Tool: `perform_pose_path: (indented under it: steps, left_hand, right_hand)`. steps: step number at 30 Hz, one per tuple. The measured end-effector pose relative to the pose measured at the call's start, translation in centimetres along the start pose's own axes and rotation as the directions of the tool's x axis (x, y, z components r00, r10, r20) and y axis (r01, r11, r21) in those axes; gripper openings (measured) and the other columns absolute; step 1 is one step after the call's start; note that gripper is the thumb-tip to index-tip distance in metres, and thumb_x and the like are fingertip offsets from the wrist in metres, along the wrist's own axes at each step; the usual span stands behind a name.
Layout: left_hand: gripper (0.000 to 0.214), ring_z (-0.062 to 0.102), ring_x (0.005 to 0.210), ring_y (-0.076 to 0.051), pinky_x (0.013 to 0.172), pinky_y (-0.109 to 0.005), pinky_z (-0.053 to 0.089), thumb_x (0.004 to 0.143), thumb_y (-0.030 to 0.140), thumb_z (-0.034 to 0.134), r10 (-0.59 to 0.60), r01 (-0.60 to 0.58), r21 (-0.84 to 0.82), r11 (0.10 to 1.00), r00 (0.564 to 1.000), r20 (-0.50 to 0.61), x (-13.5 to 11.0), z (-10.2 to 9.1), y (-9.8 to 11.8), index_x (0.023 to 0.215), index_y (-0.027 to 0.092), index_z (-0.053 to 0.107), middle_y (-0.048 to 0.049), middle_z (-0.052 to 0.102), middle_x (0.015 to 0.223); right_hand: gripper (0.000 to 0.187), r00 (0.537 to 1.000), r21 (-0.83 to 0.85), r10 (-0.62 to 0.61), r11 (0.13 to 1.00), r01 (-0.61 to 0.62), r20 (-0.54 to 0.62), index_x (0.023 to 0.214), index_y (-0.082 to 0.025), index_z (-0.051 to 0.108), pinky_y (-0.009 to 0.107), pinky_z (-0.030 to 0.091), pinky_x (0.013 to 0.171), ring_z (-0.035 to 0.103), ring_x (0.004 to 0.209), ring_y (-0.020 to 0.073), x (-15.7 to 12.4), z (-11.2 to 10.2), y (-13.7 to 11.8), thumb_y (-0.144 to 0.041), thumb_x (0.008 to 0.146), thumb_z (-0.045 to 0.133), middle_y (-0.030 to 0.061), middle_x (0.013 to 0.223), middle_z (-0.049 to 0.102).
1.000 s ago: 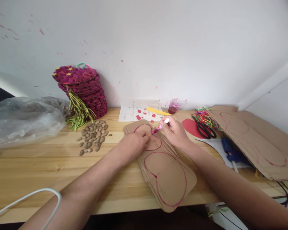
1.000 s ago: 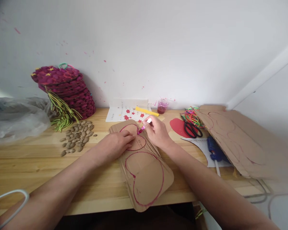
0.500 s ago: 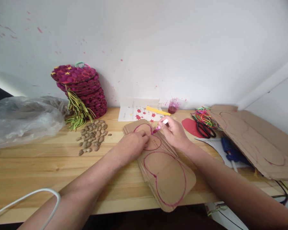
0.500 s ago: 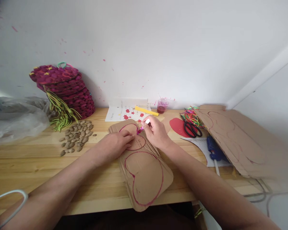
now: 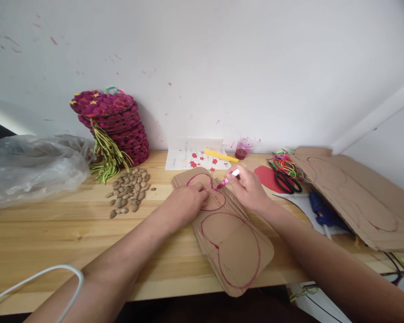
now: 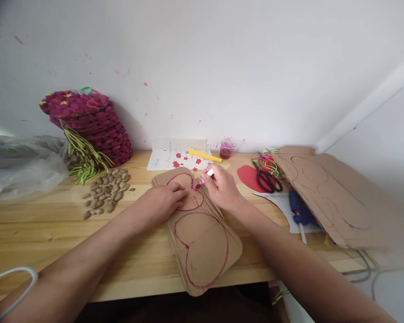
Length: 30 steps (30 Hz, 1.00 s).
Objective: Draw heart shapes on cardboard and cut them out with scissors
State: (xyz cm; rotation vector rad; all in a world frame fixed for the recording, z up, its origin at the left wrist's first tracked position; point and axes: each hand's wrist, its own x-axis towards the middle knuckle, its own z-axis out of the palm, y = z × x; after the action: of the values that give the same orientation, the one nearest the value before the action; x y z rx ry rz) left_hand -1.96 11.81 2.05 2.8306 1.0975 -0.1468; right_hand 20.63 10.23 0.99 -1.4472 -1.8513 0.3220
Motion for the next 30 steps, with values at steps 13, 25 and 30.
perform_pose_path:
  steps: [13, 25, 30]
  left_hand:
    - [0.033, 0.071, 0.081, -0.024, 0.066, -0.035, 0.045, 0.104, 0.027, 0.044, 0.006, -0.006, 0.004, 1.000, 1.000, -0.019, 0.4, 0.6, -0.3, 0.121, 0.019, 0.070, -0.0109, 0.071, 0.121]
    - [0.036, 0.073, 0.088, -0.027, 0.070, -0.037, 0.049, 0.104, 0.029, 0.045, -0.020, 0.020, 0.005, 1.000, 1.000, 0.009, 0.6, 1.1, -0.4, 0.129, 0.018, 0.069, -0.0130, 0.068, 0.131]
    - [0.036, 0.073, 0.087, -0.026, 0.071, -0.037, 0.050, 0.104, 0.028, 0.045, -0.008, 0.008, 0.008, 1.000, 1.000, -0.004, 0.6, 1.2, -0.5, 0.130, 0.018, 0.068, -0.0137, 0.068, 0.130]
  right_hand:
    - [0.015, 0.994, -0.004, -0.104, 0.995, 0.104, -0.029, 0.090, -0.024, 0.055, 0.031, 0.038, 0.063, 0.054, 0.066, 0.0183, -0.3, -0.9, 0.4, -0.033, 0.102, 0.053, 0.0010, 0.076, 0.061]
    - [0.014, 0.989, 0.053, -0.139, 0.989, 0.141, -0.048, 0.091, -0.024, 0.057, 0.031, 0.041, 0.065, 0.058, 0.068, 0.0183, 0.7, 0.7, 0.0, -0.033, 0.101, 0.054, 0.0022, 0.080, 0.068]
    - [0.015, 0.990, 0.054, -0.128, 0.990, 0.131, -0.056, 0.091, -0.024, 0.057, 0.031, 0.041, 0.065, 0.058, 0.067, 0.0182, 0.6, 0.8, 0.1, -0.033, 0.102, 0.053, 0.0023, 0.080, 0.069]
